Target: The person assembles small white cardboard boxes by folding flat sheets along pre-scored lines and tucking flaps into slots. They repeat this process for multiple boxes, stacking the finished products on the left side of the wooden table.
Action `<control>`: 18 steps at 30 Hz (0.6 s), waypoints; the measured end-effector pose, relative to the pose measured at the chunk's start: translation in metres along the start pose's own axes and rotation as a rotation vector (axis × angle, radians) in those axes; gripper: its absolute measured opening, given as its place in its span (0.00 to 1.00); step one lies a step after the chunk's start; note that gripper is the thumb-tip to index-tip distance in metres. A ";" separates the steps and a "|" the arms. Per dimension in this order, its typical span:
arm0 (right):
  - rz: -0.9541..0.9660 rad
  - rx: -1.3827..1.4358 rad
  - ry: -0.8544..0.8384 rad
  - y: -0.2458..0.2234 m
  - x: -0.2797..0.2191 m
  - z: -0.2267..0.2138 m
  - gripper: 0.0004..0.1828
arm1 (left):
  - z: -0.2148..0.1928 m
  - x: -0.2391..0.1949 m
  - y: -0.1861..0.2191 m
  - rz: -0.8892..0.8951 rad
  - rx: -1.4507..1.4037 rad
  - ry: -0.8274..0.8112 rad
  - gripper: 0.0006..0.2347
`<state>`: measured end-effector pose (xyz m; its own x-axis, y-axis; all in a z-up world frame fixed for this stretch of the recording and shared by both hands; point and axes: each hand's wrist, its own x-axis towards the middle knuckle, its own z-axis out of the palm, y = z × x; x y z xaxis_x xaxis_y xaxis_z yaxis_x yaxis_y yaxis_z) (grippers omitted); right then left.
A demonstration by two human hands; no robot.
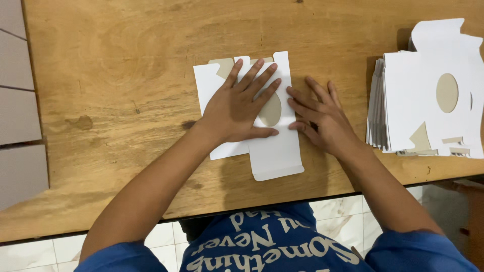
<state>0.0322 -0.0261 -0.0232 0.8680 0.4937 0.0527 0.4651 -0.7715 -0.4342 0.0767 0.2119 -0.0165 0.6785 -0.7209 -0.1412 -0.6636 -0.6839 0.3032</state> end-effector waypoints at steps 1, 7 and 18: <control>-0.008 -0.002 -0.005 0.002 -0.001 0.000 0.28 | 0.006 -0.002 -0.008 -0.008 -0.002 0.004 0.40; -0.022 -0.094 -0.062 0.002 -0.002 -0.001 0.25 | 0.021 -0.028 -0.073 0.174 -0.194 0.446 0.15; -0.270 0.037 0.134 -0.087 0.076 0.006 0.08 | 0.029 -0.059 -0.103 0.246 0.082 0.482 0.17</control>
<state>0.0562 0.0810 0.0136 0.7300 0.6197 0.2882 0.6778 -0.6029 -0.4207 0.0962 0.3214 -0.0672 0.5548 -0.7411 0.3780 -0.8303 -0.5219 0.1954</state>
